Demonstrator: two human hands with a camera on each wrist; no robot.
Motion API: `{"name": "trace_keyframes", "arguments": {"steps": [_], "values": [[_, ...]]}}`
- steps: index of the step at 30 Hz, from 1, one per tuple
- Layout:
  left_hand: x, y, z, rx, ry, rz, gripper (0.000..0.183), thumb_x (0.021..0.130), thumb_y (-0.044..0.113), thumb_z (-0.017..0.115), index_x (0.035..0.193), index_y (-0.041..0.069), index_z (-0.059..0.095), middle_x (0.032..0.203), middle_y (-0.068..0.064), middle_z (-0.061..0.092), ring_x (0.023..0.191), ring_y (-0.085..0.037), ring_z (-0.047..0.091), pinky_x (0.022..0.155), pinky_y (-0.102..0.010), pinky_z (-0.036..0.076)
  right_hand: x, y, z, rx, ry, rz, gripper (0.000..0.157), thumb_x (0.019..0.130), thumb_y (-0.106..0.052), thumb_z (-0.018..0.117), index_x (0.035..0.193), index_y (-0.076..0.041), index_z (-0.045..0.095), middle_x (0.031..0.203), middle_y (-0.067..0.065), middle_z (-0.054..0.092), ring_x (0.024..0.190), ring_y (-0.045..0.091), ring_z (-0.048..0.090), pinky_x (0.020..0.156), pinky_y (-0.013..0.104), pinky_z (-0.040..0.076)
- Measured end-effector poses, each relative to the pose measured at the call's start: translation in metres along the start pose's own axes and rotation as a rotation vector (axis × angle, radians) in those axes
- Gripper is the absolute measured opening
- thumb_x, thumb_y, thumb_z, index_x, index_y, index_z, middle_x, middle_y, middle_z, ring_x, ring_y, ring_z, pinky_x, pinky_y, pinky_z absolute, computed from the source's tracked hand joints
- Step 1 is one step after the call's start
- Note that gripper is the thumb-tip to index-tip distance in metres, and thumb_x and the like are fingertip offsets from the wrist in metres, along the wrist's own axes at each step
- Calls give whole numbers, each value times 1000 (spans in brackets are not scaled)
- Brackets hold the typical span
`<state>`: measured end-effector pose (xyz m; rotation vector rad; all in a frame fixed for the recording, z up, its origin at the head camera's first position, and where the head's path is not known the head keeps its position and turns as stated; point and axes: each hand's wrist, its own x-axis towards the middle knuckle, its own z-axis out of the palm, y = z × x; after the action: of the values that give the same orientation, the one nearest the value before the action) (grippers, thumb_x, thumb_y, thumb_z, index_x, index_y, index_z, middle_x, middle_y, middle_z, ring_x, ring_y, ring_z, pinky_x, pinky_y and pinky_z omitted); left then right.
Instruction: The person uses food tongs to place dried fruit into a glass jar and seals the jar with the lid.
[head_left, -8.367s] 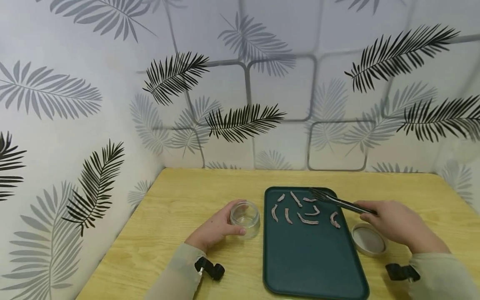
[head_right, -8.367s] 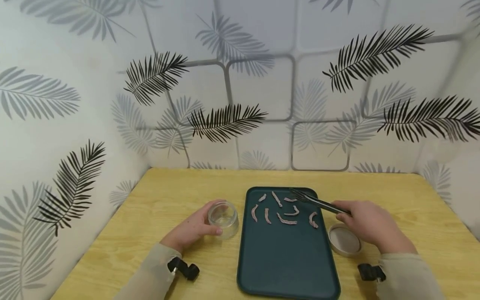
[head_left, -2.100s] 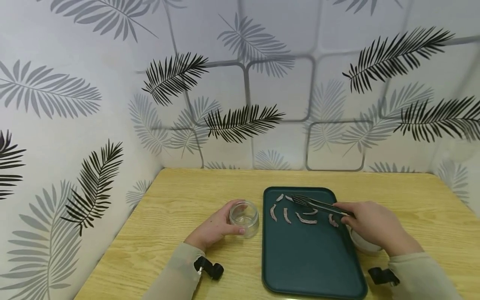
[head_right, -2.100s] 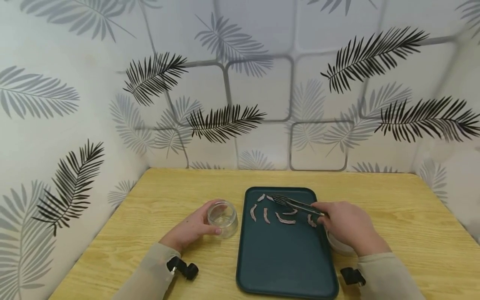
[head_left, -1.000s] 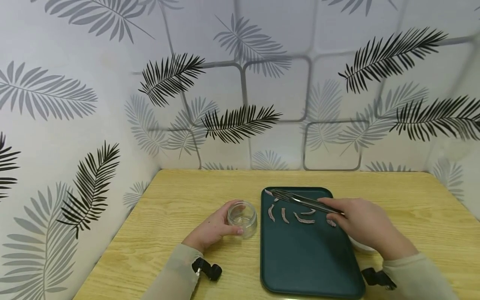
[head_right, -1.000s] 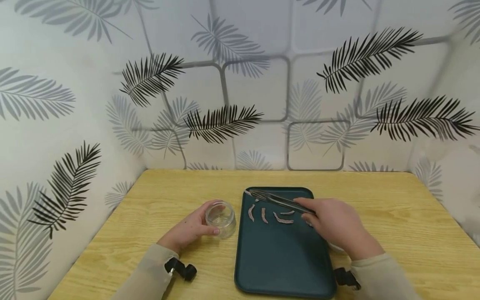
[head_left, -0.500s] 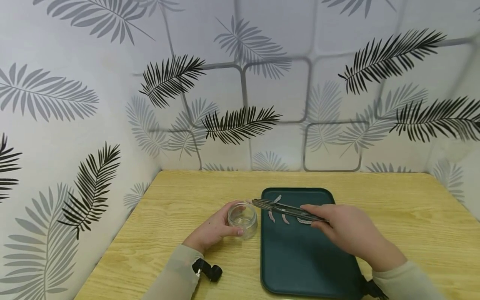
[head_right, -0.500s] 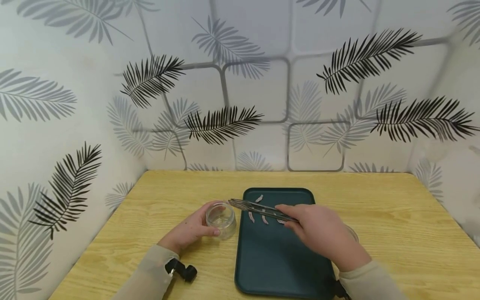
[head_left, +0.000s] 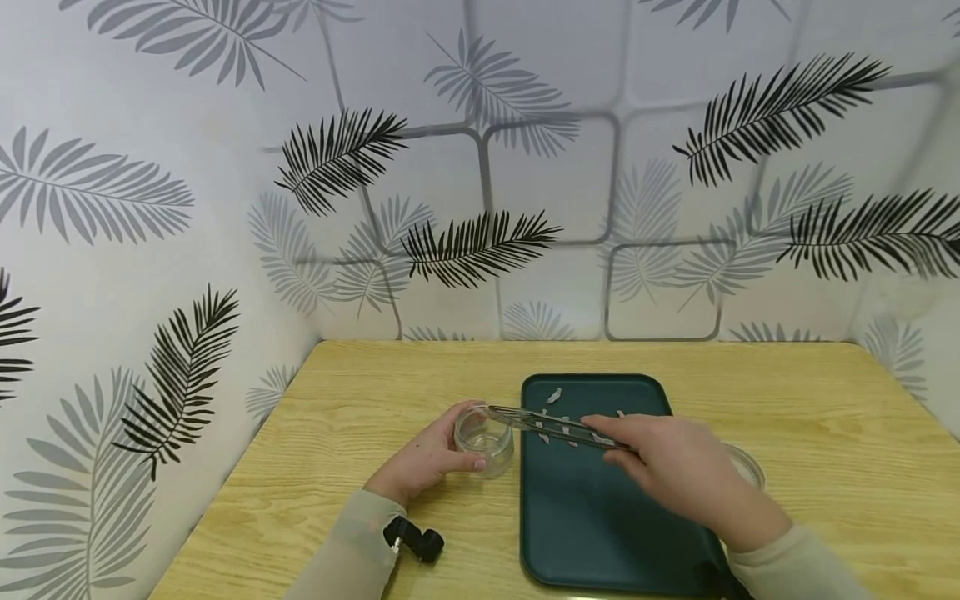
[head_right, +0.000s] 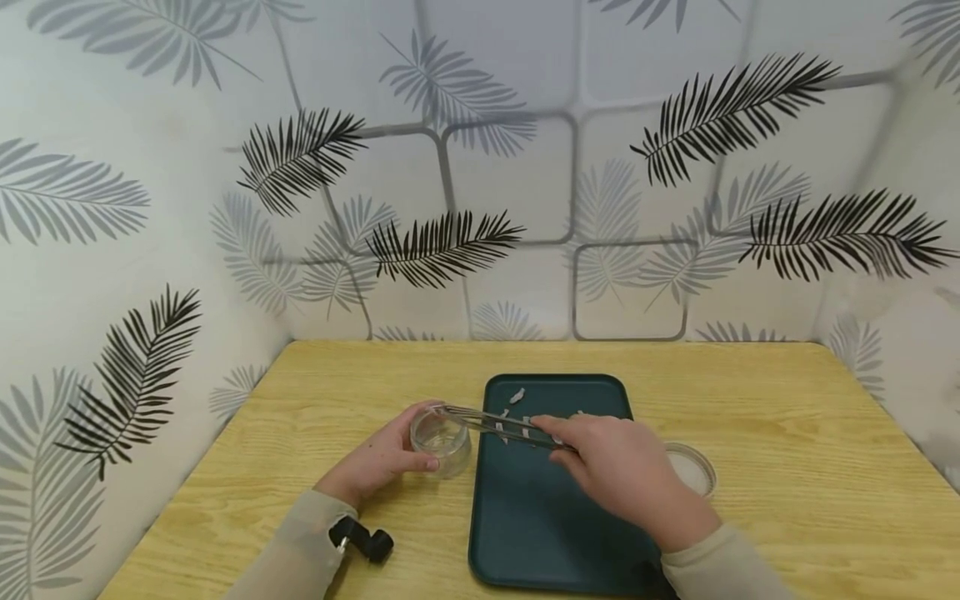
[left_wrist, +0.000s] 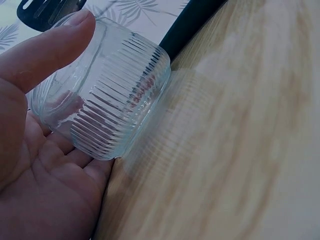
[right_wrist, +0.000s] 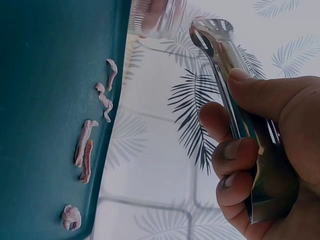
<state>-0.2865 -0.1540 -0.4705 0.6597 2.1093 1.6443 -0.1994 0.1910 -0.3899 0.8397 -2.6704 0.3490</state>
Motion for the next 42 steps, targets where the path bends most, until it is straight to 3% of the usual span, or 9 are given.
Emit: {"name": "trace_keyframes", "arguments": {"steps": [3,7,10,19,29,37,42], "values": [[0,0,0,-10,-2,-13,84,91,13,78,159,19,29,146,-10,47,123,-25,54,101,-37,43,1,-2,2,-5,14,-1,52,87,-27,81,137,-26,67,108,-4,74,100,20,71,60,28,50],[0,-2,0,3,6,-12,83,90,12,78,158,22,31,149,-7,45,126,-26,52,102,-36,42,0,0,3,18,14,1,53,87,-28,81,138,-24,66,98,-10,72,81,7,68,58,27,48],[0,-2,0,8,5,-3,83,90,10,78,158,20,31,154,-7,42,134,-26,47,105,-36,39,-1,3,1,40,-3,16,54,88,-28,80,139,-23,64,91,-15,68,68,-2,57,55,25,43],[-1,-1,0,-18,-10,8,80,92,8,76,158,16,30,155,-12,40,132,-31,48,105,-37,39,-1,21,-2,36,-70,126,58,90,-30,78,143,-17,60,83,-16,60,58,0,43,51,27,36],[0,-2,-1,-22,-22,21,82,91,9,77,158,16,30,156,-12,39,131,-30,49,104,-36,40,1,39,-1,45,-169,268,60,93,-33,74,146,-10,55,84,-11,63,60,6,48,53,31,40],[-1,-1,0,-26,-12,13,82,90,10,78,157,18,31,156,-10,40,130,-28,50,106,-39,38,3,54,3,80,-238,319,61,94,-28,72,146,-3,51,97,0,70,75,14,63,63,42,51],[0,-2,0,-22,-7,18,81,90,11,78,156,19,32,155,-10,41,130,-28,50,107,-40,38,6,60,11,68,-276,306,58,95,-27,72,146,-6,53,85,-5,65,70,12,58,62,40,49]]}}
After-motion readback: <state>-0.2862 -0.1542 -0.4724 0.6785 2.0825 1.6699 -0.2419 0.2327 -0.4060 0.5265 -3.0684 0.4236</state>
